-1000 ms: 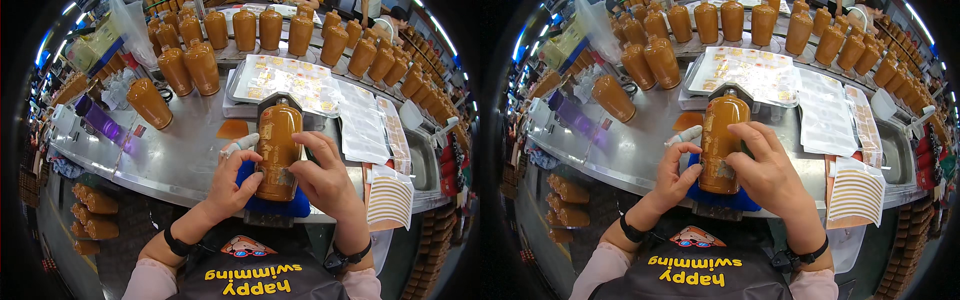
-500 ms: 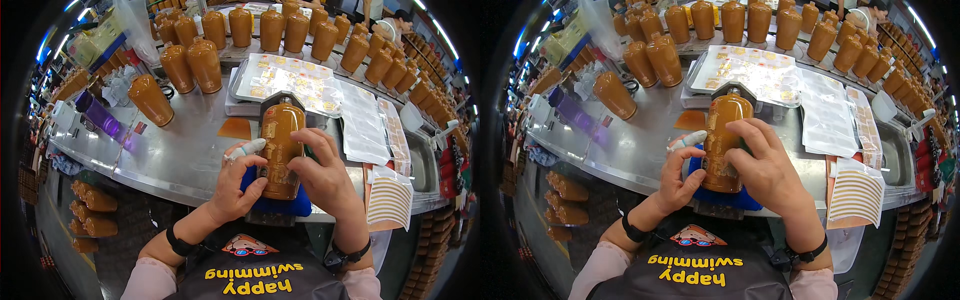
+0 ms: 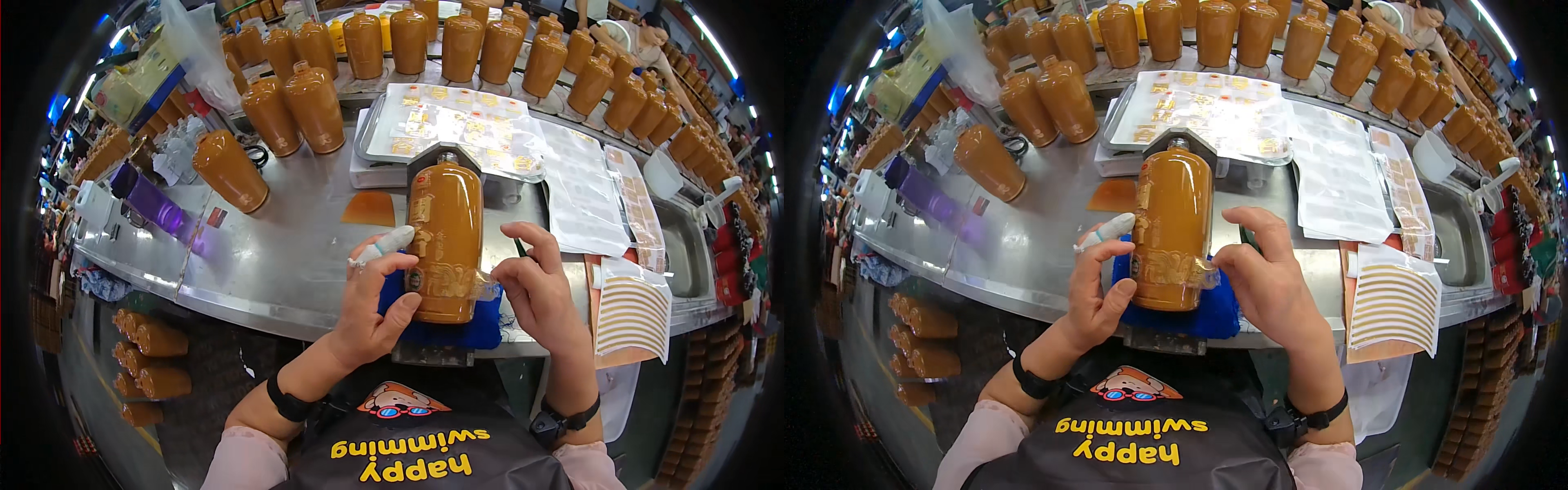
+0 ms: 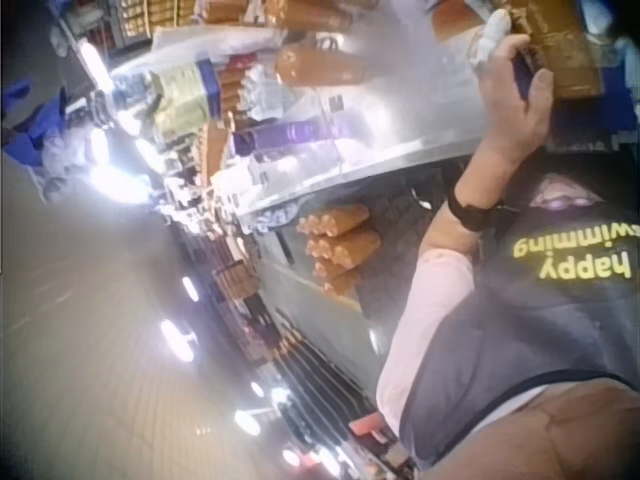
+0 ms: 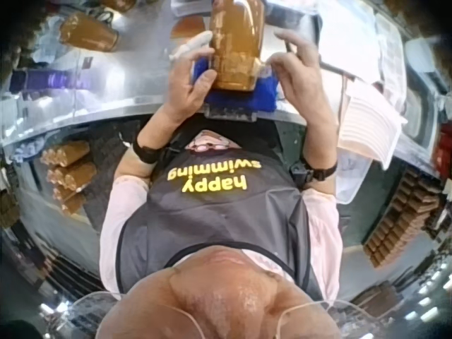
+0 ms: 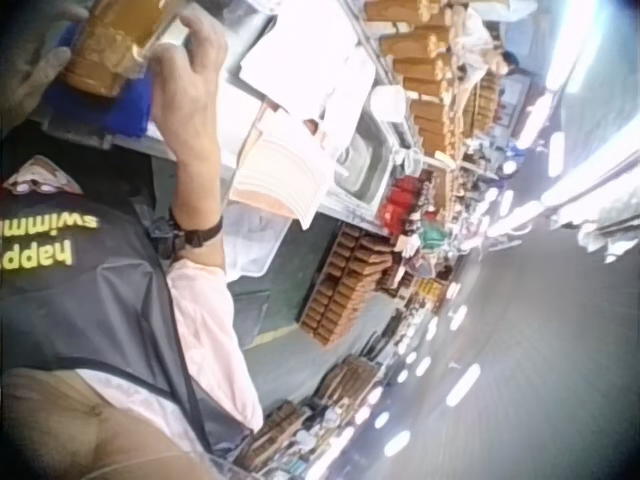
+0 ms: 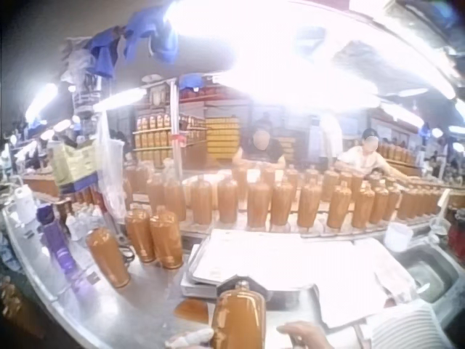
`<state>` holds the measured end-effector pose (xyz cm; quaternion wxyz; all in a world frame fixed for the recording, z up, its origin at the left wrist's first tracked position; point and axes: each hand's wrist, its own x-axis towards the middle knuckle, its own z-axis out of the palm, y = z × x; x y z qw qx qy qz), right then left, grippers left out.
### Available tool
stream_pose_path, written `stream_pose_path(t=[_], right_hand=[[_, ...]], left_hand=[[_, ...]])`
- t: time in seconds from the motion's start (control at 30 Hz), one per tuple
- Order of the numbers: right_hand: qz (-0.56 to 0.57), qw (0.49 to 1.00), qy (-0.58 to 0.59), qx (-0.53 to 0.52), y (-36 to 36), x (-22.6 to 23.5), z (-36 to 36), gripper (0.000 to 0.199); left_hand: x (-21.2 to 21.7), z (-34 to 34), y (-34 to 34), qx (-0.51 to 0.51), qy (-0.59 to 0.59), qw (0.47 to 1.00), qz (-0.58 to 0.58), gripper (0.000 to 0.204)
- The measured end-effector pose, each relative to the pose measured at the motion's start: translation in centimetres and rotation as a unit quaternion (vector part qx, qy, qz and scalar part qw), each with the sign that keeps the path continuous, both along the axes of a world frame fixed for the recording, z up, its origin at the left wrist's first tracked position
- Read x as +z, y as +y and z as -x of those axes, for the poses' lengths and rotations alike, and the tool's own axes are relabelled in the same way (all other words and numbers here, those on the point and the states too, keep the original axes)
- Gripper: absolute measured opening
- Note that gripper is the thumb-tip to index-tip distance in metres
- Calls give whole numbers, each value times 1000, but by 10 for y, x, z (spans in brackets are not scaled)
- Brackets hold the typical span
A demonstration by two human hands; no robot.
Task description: The person places a bottle on a stand, peels a label from a sheet, and presses it onto the bottle. They smooth the labels with a scraper and a cloth, apply a decorative strip, and place the bottle on a conveyor belt.
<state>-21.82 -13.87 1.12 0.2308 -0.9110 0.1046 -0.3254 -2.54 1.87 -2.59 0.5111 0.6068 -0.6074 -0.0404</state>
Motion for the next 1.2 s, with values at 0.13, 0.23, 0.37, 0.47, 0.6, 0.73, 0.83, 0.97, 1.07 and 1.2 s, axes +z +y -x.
stream_pose_path(t=[0.13, 0.23, 0.37, 0.47, 0.6, 0.73, 0.83, 0.97, 1.07, 1.2], right_hand=[[-142, 989, -7, -32, -1, -24, 3, 6], [-272, 962, -11, -7, 3, -30, 3, 16], [-357, 934, -13, 21, 9, -20, -2, 19], [-355, 935, -8, 5, 12, -8, -7, 16], [-377, 925, -34, 3, 13, -1, -4, 10], [-352, 935, -44, -8, 10, -19, -5, 11], [-375, 926, -36, -14, 9, -27, -7, 13], [-391, 919, -44, -15, 9, -33, -10, 14], [-397, 916, -58, -9, 9, -35, -11, 14], [-391, 919, -52, -12, 8, -35, -10, 15]], left_hand=[[1, -4, 3, -25, -45, 999, -16, 52], [9, 2, 3, -44, -66, 996, -29, 64], [2, 1, -1, -40, -71, 994, -67, 71], [-7, -5, -8, -64, 154, 983, -83, 74], [-4, -3, -21, -62, 203, 974, -80, 75], [4, 4, -25, -74, 209, 970, -100, 75], [1, 4, -27, -61, 196, 973, -102, 75], [1, 6, -29, -52, 215, 972, -76, 75], [-2, 7, -30, -34, 183, 980, -74, 72], [0, 8, -32, -15, 171, 982, -76, 70]])
